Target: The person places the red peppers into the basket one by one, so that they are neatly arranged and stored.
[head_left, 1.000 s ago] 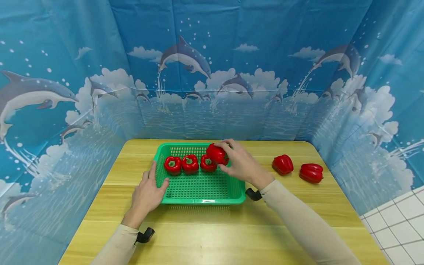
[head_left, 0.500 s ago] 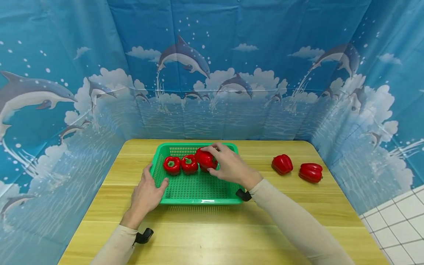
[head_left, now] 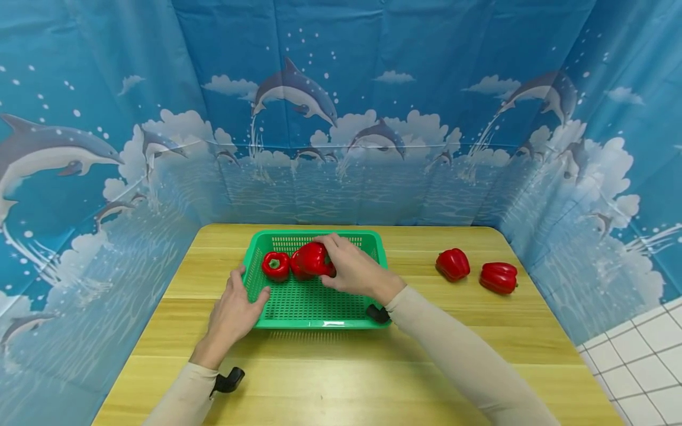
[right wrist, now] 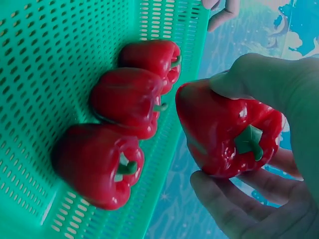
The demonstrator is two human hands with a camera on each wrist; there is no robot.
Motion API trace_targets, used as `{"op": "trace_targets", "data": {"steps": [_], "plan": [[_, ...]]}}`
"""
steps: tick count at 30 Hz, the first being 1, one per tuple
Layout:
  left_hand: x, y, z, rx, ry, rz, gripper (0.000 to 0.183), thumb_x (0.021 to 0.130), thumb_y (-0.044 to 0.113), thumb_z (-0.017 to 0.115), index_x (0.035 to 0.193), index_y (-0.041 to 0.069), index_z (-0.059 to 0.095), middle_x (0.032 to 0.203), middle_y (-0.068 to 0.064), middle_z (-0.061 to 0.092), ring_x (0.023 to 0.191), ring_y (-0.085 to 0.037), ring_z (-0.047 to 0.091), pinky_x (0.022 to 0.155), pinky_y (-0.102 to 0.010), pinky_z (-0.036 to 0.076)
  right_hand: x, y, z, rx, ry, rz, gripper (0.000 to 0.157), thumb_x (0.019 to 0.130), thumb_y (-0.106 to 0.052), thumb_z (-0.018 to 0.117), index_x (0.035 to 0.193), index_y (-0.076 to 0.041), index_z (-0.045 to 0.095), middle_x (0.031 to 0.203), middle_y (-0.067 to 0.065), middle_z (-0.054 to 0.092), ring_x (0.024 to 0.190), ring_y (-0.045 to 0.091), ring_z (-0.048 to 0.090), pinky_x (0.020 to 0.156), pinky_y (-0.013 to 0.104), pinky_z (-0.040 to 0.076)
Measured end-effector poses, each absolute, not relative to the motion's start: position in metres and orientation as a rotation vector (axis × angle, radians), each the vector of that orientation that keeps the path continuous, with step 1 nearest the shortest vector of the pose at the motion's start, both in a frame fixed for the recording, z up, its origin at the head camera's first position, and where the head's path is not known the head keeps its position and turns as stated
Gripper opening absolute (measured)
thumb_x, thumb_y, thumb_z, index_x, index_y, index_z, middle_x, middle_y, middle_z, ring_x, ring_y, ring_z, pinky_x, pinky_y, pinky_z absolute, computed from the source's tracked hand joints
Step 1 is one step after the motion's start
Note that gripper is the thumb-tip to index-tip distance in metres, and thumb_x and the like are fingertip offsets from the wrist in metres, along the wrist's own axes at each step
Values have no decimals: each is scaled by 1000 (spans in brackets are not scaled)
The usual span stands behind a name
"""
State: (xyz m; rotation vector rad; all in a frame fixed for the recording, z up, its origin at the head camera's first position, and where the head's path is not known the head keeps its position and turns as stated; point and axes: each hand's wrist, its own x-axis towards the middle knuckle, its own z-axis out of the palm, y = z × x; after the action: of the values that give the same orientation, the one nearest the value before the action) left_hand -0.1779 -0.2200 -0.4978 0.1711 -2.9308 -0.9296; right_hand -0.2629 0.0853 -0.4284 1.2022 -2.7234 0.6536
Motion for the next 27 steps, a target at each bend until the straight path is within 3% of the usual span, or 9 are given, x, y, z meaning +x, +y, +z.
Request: {"op": "trace_targets", "data": {"steps": [6,12,20,27], "plan": [[-177,-220,-496,142,-2940,-947,96,117,58,61,182,1,20,183,-31,40,134,-56,71,101,-71,61,-264,75,-429,1264,-2739,658,81,101,-25,93,170,-13,53,162,16,66,142,35,70,106,45,70],[-171,-224,-494,112,-2963,-968,100,117,56,63,187,5,12,188,-30,32,156,-61,57,119,-79,53,-265,64,-429,1333,-2763,658,82,101,-23,92,172,-19,54,160,10,66,131,28,76,104,42,70],[-166,-227,-494,86,-3008,-927,106,115,54,67,188,8,6,186,-36,33,153,-65,58,118,-83,52,-268,45,-433,1410,-2844,700,79,104,-24,89,171,-8,50,164,10,66,132,21,75,108,32,67],[-165,-229,-494,48,-3050,-879,110,114,55,68,188,7,2,188,-36,29,155,-66,56,117,-83,53,-270,27,-437,1486,-2853,604,80,103,-29,90,172,-11,54,163,14,66,136,26,74,109,41,68]]}}
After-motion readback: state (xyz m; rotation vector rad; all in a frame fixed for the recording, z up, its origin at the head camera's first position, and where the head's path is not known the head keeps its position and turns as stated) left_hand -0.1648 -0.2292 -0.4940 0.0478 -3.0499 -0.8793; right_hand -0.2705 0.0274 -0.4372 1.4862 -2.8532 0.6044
